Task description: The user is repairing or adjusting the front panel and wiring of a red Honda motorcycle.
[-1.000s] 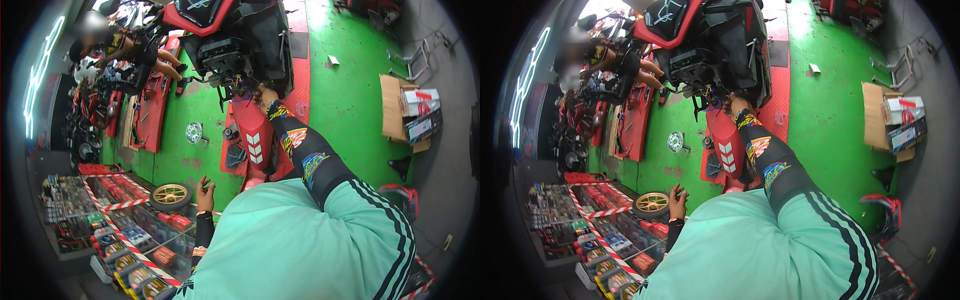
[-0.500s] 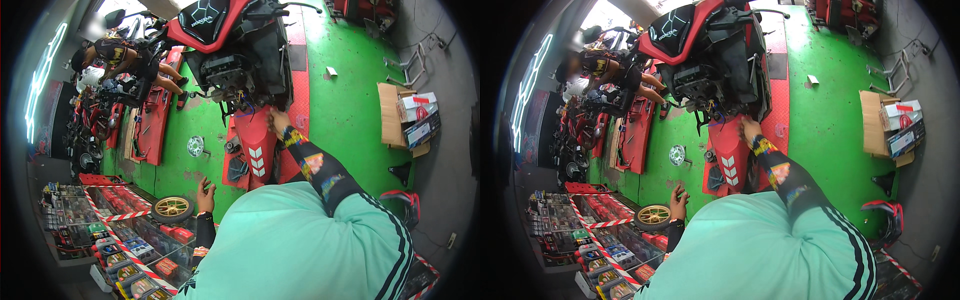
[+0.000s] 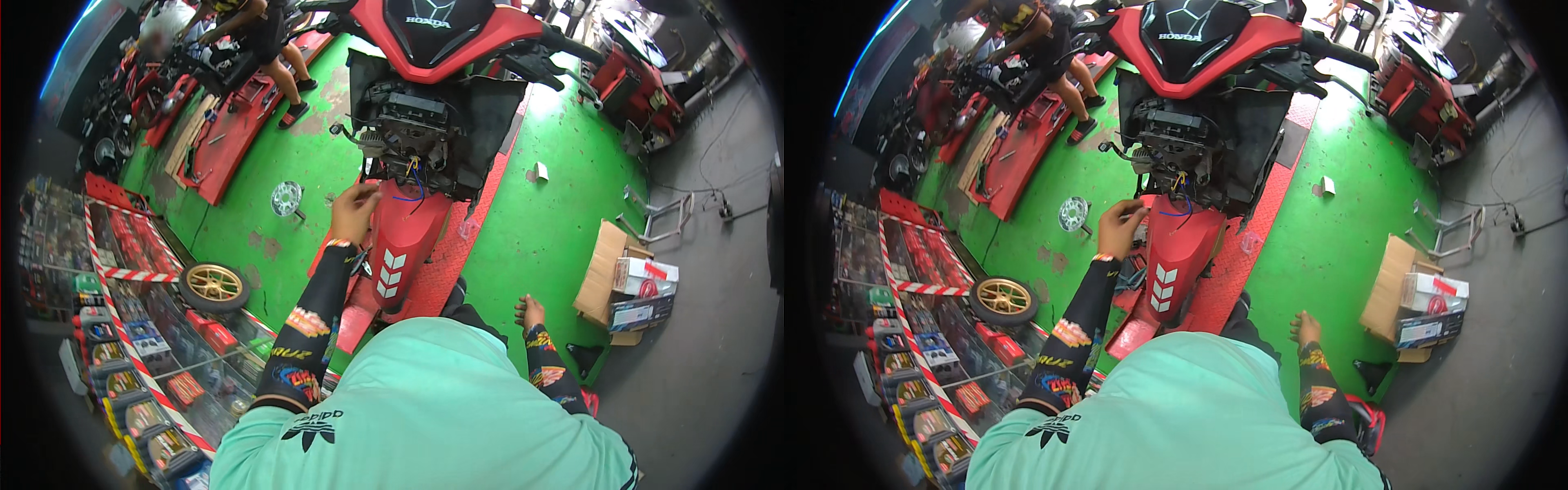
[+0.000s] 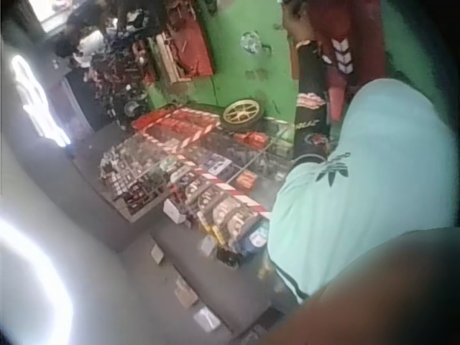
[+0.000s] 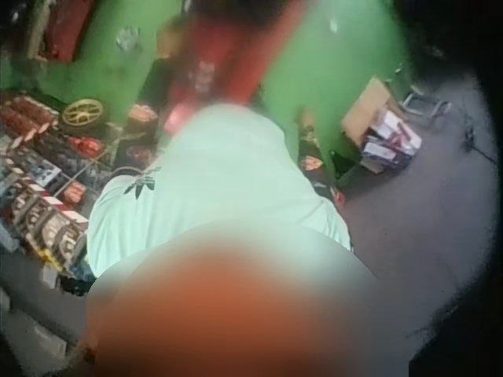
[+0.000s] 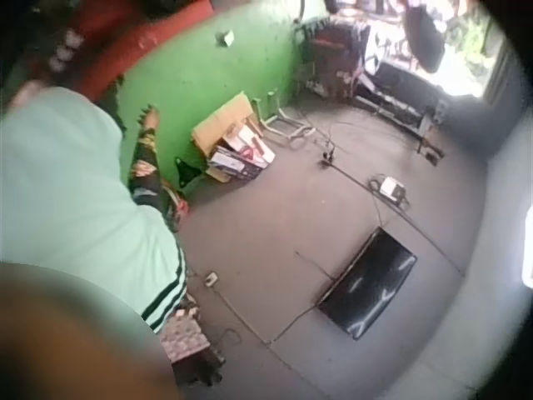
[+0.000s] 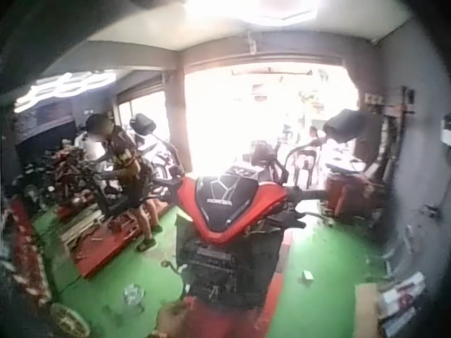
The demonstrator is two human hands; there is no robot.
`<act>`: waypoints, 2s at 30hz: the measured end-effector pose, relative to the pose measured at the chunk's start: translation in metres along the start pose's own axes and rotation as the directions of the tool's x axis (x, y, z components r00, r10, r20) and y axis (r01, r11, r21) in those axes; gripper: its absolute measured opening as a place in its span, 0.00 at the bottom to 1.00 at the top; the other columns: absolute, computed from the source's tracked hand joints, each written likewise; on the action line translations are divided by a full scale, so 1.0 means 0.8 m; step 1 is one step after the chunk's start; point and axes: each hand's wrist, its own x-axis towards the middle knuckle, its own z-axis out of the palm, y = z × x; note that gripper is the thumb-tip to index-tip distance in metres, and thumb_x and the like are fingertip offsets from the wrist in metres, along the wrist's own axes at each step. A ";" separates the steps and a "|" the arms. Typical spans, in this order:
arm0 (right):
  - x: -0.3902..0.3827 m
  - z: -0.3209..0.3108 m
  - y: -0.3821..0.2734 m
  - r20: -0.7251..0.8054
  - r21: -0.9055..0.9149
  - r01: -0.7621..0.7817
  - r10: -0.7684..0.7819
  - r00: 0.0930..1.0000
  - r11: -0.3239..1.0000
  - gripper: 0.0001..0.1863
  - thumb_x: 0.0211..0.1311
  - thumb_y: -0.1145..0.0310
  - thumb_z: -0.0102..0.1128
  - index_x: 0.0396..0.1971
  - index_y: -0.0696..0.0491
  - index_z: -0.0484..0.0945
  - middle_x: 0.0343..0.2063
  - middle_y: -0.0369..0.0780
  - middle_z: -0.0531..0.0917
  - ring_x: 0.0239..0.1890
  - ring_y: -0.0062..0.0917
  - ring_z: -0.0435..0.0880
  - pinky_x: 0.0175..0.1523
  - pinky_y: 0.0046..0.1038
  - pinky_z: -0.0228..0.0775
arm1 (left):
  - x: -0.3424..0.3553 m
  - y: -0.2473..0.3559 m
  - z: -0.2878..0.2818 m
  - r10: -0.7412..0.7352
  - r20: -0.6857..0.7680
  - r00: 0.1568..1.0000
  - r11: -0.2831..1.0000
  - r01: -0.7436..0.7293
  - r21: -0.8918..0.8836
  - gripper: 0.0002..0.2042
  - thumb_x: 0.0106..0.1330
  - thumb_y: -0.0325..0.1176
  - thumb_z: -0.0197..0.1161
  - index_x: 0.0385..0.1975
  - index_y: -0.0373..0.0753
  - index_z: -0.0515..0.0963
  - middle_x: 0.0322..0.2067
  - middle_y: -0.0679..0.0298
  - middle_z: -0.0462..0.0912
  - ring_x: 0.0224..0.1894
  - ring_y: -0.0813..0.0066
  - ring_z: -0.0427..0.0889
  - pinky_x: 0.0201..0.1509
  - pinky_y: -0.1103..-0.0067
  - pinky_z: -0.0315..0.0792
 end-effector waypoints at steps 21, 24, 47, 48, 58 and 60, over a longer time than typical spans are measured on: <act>-0.003 0.033 -0.079 0.161 -0.139 0.231 -0.208 0.965 0.963 0.15 0.75 0.57 0.52 0.43 0.52 0.79 0.27 0.35 0.84 0.21 0.18 0.78 0.26 0.23 0.70 | 0.045 0.026 0.053 -0.012 -0.115 0.993 0.998 0.006 -0.057 0.05 0.65 0.28 0.67 0.35 0.35 0.80 0.30 0.62 0.87 0.34 0.78 0.85 0.41 0.79 0.77; -0.012 0.062 -0.106 0.232 -0.101 0.301 -0.272 0.934 0.948 0.15 0.75 0.57 0.53 0.44 0.54 0.79 0.27 0.36 0.84 0.22 0.18 0.78 0.27 0.23 0.71 | 0.047 0.028 0.047 0.003 -0.108 0.994 1.000 -0.005 -0.016 0.05 0.66 0.27 0.67 0.36 0.33 0.80 0.31 0.63 0.87 0.33 0.80 0.84 0.42 0.79 0.76; -0.129 0.256 -0.258 0.683 -0.025 0.691 -0.493 0.539 0.722 0.10 0.72 0.71 0.57 0.47 0.59 0.77 0.35 0.35 0.83 0.35 0.16 0.81 0.39 0.19 0.74 | 0.004 -0.038 0.056 -0.217 0.262 0.941 0.890 0.300 -0.343 0.24 0.60 0.22 0.64 0.58 0.28 0.71 0.37 0.59 0.85 0.35 0.76 0.85 0.41 0.81 0.79; -0.133 0.255 -0.261 0.675 0.019 0.676 -0.508 0.535 0.737 0.10 0.72 0.71 0.57 0.47 0.60 0.77 0.36 0.35 0.83 0.35 0.16 0.81 0.41 0.20 0.74 | 0.006 -0.041 0.051 -0.200 0.201 0.959 0.919 0.255 -0.300 0.22 0.60 0.21 0.62 0.56 0.29 0.72 0.37 0.60 0.84 0.35 0.77 0.84 0.40 0.82 0.78; -0.192 0.275 -0.313 0.677 -0.046 0.809 -0.578 0.456 0.585 0.08 0.70 0.70 0.61 0.44 0.57 0.80 0.33 0.35 0.84 0.36 0.16 0.81 0.42 0.21 0.72 | 0.032 -0.048 0.036 -0.125 -0.002 0.992 0.896 0.112 -0.430 0.17 0.63 0.22 0.62 0.52 0.31 0.75 0.35 0.65 0.82 0.32 0.82 0.80 0.37 0.84 0.75; -0.209 0.285 -0.330 0.671 -0.128 0.892 -0.624 0.399 0.434 0.08 0.67 0.70 0.63 0.42 0.57 0.81 0.32 0.36 0.84 0.36 0.19 0.82 0.41 0.23 0.73 | 0.032 -0.039 0.036 -0.097 -0.023 0.995 0.837 0.069 -0.543 0.15 0.61 0.22 0.64 0.49 0.31 0.77 0.32 0.66 0.82 0.36 0.80 0.82 0.41 0.80 0.76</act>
